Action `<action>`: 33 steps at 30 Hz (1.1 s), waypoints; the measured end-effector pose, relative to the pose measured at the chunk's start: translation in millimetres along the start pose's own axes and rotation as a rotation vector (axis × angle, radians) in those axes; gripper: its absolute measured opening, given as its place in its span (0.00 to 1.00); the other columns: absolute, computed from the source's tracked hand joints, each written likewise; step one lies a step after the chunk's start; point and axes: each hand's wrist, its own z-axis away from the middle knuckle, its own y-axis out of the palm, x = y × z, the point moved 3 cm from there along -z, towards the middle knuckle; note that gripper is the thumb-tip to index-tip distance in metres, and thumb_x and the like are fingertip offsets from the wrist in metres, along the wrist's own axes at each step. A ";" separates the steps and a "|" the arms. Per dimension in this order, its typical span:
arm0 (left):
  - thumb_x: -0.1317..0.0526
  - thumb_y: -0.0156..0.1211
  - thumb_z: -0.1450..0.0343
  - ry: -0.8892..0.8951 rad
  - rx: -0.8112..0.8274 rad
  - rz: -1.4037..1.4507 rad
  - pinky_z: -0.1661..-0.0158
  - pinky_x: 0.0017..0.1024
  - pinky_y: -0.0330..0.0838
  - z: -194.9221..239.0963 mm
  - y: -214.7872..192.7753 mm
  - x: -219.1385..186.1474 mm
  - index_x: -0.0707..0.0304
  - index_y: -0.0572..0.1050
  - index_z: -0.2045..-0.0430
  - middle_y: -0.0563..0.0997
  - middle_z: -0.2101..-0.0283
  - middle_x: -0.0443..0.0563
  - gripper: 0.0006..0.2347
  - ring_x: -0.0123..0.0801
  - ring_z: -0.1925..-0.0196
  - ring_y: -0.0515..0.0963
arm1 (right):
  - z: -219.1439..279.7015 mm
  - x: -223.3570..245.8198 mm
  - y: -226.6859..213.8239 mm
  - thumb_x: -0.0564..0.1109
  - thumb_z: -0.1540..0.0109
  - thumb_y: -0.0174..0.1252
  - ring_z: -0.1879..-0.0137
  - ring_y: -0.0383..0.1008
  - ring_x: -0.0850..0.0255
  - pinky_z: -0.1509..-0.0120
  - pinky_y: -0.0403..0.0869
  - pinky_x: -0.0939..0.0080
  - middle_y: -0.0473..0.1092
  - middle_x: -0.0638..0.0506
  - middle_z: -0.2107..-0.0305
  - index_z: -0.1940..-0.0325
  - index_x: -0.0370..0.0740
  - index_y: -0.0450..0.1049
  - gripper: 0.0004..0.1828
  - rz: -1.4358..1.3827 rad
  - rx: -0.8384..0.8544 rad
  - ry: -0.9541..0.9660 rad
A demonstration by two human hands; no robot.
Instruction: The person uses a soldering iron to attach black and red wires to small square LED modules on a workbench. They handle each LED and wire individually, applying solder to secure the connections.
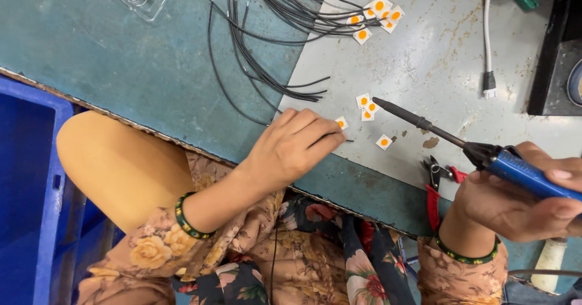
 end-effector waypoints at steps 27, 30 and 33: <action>0.67 0.69 0.33 -0.180 -0.101 -0.032 0.58 0.36 0.63 -6.6 -6.2 12.1 0.60 0.81 0.64 0.74 0.63 0.45 0.07 0.38 0.58 0.72 | 17.5 -6.6 -7.6 0.51 0.27 0.48 0.86 0.52 0.63 0.86 0.58 0.66 0.56 0.46 0.75 0.56 0.30 0.57 0.19 -0.063 -0.014 -0.108; 0.68 0.69 0.32 -0.181 -0.101 -0.025 0.58 0.36 0.63 -6.3 -5.6 10.0 0.61 0.81 0.64 0.74 0.63 0.45 0.07 0.38 0.58 0.72 | 18.0 -6.1 -6.8 0.51 0.28 0.49 0.86 0.51 0.64 0.86 0.57 0.66 0.56 0.46 0.75 0.55 0.32 0.57 0.18 -0.108 -0.022 -0.086; 0.68 0.70 0.32 -0.193 -0.120 -0.004 0.58 0.36 0.63 -5.6 -6.3 8.9 0.60 0.80 0.64 0.74 0.63 0.46 0.06 0.38 0.58 0.73 | 19.6 -8.1 -8.9 0.51 0.29 0.51 0.85 0.50 0.64 0.86 0.55 0.65 0.55 0.46 0.75 0.53 0.33 0.56 0.18 -0.133 -0.065 -0.089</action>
